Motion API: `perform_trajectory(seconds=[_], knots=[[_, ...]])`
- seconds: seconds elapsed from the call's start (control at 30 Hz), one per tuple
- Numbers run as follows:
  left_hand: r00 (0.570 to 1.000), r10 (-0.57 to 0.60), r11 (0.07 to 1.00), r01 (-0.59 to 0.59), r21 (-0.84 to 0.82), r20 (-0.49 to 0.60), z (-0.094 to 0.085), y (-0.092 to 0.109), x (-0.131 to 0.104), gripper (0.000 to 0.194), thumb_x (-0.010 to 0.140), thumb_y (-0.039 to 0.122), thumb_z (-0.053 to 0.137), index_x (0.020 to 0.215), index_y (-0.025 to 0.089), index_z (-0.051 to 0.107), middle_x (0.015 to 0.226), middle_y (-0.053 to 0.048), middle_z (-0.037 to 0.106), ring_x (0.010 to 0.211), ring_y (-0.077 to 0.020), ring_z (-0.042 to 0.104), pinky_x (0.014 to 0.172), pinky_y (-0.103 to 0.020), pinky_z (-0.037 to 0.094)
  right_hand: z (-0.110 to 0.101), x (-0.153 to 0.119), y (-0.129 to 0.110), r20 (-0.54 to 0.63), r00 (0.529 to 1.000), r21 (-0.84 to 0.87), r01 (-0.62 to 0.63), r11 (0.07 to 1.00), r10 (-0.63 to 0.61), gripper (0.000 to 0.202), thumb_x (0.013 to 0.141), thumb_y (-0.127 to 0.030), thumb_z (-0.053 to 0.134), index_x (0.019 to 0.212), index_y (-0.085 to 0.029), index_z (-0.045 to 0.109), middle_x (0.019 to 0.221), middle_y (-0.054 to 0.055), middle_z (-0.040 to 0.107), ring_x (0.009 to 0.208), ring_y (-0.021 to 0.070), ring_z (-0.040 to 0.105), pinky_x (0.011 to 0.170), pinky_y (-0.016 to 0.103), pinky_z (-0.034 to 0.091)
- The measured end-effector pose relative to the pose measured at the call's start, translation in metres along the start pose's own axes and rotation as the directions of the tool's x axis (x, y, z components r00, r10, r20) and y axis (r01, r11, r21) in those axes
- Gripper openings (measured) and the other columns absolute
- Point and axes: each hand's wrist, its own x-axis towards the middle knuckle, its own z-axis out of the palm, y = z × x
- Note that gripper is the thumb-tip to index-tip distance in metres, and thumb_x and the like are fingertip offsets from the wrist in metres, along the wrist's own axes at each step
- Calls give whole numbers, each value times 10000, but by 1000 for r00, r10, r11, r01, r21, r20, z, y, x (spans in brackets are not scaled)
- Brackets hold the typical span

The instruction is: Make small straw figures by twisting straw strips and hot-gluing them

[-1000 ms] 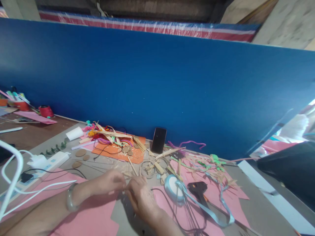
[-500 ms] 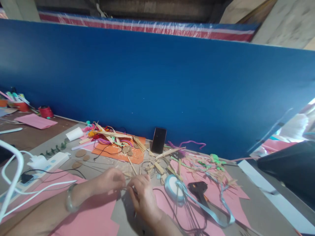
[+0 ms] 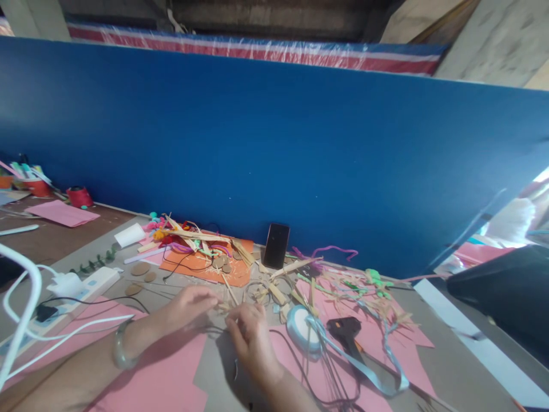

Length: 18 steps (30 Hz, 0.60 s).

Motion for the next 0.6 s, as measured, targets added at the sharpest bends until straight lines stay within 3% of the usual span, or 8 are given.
perform_trajectory(seconds=[0.07,0.17,0.3,0.37,0.47,0.53,0.6], knots=[[993,121,987,-122,101,16,0,-3,-1,242,842,368,649,922,167,756,842,-61,702,760,-178,617,696,-262,483,1,0,-1,-5,1000,2,-1,1000,1,166,922,-220,516,765,-216,568,733,22,657,702,191,577,713,343,405],[936,345,897,-349,271,64,-2,-10,-5,263,834,307,680,1074,212,730,1102,-92,648,978,-217,600,877,-321,477,1,-1,-1,-7,1000,3,-15,1000,15,165,919,-209,515,763,-216,567,737,18,656,708,191,582,715,343,403],[857,504,729,-489,480,108,-2,-13,-12,375,908,249,581,1282,250,609,1274,-119,538,1029,-224,559,934,-377,444,2,-1,2,-30,999,7,-16,1000,16,170,921,-201,503,764,-223,563,745,23,661,707,195,584,706,351,396],[834,539,666,-507,546,117,-2,-10,-13,345,938,236,532,1273,246,611,1162,-109,585,974,-213,557,897,-361,437,2,-1,2,-46,999,7,-15,1000,15,172,924,-203,501,765,-225,562,732,24,657,694,195,579,694,354,396],[838,523,625,-503,597,158,-3,-4,-14,256,977,248,462,1031,223,710,874,-60,632,823,-187,542,828,-332,410,3,-1,0,-74,997,10,-9,1000,10,173,921,-194,510,758,-225,560,716,23,650,679,190,577,683,356,403],[851,493,643,-498,582,183,-2,-1,-13,312,991,273,433,893,209,722,784,-50,637,773,-181,538,807,-327,395,3,-1,-2,-82,997,22,1,1000,1,169,918,-185,514,759,-226,557,717,21,647,684,191,582,685,359,408],[880,448,732,-463,500,159,0,-1,-11,323,986,315,453,872,199,733,782,-59,664,771,-181,561,789,-315,404,4,-1,-3,-83,997,40,6,999,-3,164,920,-184,515,768,-229,556,722,22,645,692,196,586,686,364,410]])
